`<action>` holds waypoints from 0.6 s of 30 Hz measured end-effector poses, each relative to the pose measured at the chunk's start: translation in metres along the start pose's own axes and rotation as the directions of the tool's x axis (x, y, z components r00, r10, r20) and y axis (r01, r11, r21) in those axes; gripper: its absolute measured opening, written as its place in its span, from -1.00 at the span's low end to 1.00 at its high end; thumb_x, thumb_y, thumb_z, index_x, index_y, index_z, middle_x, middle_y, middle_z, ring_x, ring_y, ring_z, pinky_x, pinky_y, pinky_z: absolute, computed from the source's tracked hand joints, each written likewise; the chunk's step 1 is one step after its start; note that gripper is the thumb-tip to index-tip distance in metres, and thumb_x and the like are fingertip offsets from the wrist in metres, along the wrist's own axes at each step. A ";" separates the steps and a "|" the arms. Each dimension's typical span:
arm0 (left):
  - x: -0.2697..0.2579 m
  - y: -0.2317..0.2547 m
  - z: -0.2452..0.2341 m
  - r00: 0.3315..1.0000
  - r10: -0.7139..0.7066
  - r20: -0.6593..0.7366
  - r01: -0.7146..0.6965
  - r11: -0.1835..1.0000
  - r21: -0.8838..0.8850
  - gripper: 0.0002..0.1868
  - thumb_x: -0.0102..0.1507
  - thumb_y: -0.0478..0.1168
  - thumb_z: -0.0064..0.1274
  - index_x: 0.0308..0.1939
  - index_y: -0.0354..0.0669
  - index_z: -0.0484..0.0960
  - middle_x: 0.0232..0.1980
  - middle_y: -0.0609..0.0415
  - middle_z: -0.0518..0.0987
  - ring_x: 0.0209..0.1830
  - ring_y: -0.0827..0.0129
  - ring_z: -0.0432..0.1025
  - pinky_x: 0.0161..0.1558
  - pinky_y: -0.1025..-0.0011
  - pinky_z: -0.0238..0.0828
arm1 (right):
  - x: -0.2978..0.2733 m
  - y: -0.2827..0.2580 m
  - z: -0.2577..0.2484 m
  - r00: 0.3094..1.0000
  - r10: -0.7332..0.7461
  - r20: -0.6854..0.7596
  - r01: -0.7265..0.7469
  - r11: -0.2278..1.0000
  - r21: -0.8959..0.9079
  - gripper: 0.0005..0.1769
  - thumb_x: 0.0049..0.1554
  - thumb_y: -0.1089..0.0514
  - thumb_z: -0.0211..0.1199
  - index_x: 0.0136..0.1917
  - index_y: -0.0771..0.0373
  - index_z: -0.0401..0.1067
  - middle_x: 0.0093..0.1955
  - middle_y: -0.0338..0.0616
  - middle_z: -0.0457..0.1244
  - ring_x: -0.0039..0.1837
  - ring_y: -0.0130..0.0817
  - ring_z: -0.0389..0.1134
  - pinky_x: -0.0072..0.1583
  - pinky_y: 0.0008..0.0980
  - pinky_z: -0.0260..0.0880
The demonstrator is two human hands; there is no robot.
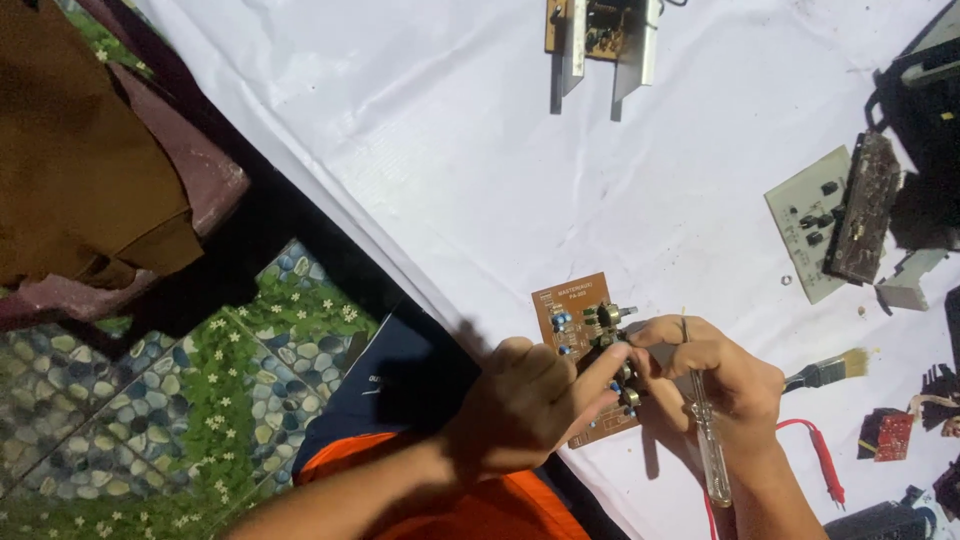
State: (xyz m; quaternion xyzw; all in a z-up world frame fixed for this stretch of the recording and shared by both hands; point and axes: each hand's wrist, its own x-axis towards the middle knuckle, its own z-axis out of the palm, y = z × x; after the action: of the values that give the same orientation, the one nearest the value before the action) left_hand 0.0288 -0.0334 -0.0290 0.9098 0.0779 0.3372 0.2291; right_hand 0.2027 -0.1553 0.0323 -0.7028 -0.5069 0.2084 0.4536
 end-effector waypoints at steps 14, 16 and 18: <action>0.006 -0.002 0.002 0.999 -0.036 0.013 0.037 0.997 -0.064 -0.60 0.39 -0.24 0.14 0.30 -0.27 0.56 -0.42 0.17 0.29 -0.46 0.30 0.20 -0.30 0.31 0.03 | 0.014 -0.004 0.006 0.990 -0.140 0.022 0.140 0.990 -0.005 -0.68 -0.02 0.53 0.28 -0.23 0.26 0.19 -0.61 -0.40 0.05 -0.15 -0.27 0.37 0.06 -0.25 0.57; 0.007 -0.004 0.004 1.000 -0.027 -0.015 0.026 0.998 -0.065 -0.60 0.38 -0.21 0.21 0.28 -0.27 0.59 -0.43 0.19 0.31 -0.46 0.32 0.22 -0.31 0.32 0.06 | 0.013 -0.003 0.006 0.992 -0.125 0.009 0.125 0.992 0.009 -0.69 -0.01 0.51 0.28 -0.24 0.27 0.18 -0.53 -0.29 0.09 -0.17 -0.25 0.37 -0.01 -0.30 0.53; 0.008 -0.006 0.004 0.999 -0.017 -0.043 0.014 0.998 -0.068 -0.59 0.37 -0.18 0.28 0.25 -0.26 0.61 -0.43 0.20 0.34 -0.46 0.34 0.25 -0.32 0.34 0.08 | 0.015 -0.007 0.006 0.994 -0.107 -0.004 0.107 0.994 0.021 -0.70 0.00 0.50 0.29 -0.26 0.28 0.18 -0.45 -0.19 0.13 -0.19 -0.24 0.38 -0.08 -0.34 0.50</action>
State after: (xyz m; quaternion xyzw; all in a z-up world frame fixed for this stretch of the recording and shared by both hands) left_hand 0.0381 -0.0277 -0.0297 0.8933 0.0785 0.3575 0.2609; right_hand 0.2002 -0.1391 0.0375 -0.6701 -0.5408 0.1881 0.4724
